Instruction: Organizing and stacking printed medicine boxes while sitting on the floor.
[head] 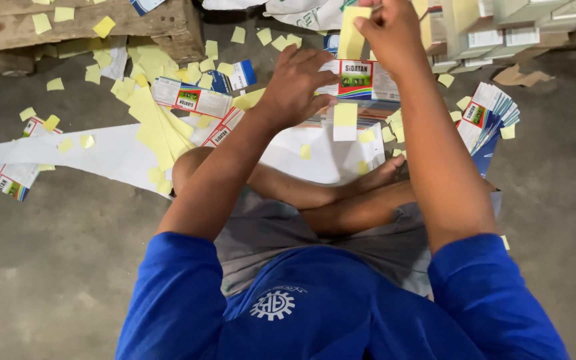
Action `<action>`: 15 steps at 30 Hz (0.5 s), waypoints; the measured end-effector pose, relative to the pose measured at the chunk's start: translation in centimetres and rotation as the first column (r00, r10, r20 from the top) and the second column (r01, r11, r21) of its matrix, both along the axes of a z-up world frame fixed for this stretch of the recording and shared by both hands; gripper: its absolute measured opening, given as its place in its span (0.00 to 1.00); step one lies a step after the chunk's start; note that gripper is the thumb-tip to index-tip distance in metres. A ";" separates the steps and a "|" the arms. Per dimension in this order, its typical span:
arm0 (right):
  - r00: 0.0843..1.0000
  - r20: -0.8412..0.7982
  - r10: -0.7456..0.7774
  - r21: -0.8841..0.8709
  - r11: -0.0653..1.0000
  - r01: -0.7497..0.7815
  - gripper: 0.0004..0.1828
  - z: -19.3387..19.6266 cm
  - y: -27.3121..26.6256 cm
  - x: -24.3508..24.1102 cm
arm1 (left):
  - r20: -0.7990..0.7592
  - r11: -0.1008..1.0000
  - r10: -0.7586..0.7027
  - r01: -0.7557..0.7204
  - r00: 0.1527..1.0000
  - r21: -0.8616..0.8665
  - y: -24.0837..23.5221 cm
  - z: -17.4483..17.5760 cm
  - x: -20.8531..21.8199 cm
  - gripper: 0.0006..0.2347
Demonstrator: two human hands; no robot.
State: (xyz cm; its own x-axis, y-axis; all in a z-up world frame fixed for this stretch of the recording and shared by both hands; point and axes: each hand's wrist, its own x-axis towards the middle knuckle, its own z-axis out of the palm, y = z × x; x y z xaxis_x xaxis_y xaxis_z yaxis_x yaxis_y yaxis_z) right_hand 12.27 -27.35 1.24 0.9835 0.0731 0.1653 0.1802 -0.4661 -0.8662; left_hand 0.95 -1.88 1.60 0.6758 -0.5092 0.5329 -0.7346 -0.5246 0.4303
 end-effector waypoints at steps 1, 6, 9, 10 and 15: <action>1.000 -0.005 0.004 -0.003 1.000 -0.004 0.19 1.7 0.6 -2.7 | -0.005 1.000 0.004 -0.004 1.000 -0.003 0.1 0.2 0.1 0.17; 0.842 0.480 0.246 -0.372 0.927 -0.059 0.05 5.4 1.7 -13.3 | -0.011 1.000 -0.016 0.016 1.000 -0.010 0.0 -0.4 0.6 0.15; 0.833 0.510 0.216 -0.412 0.911 0.016 0.11 5.1 2.7 -16.0 | -0.012 0.999 -0.027 0.027 1.000 -0.026 -0.1 0.2 0.3 0.13; 0.837 0.504 0.213 -0.411 0.912 0.015 0.11 5.0 2.8 -16.3 | -0.019 0.999 -0.029 0.029 0.999 -0.025 0.0 0.1 0.2 0.13; 0.752 0.590 0.295 -0.544 0.833 0.100 0.10 5.2 3.1 -16.9 | 0.055 1.000 -0.007 0.008 0.998 -0.013 0.1 -0.1 0.1 0.13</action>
State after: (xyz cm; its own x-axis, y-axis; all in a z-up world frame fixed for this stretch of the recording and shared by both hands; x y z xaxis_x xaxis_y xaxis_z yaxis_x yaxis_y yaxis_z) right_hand -4.61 -24.21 6.47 0.6394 0.4280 0.6388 0.6532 -0.7406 -0.1576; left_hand 1.04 -1.79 1.53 0.6415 -0.5068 0.5758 -0.7612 -0.5137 0.3959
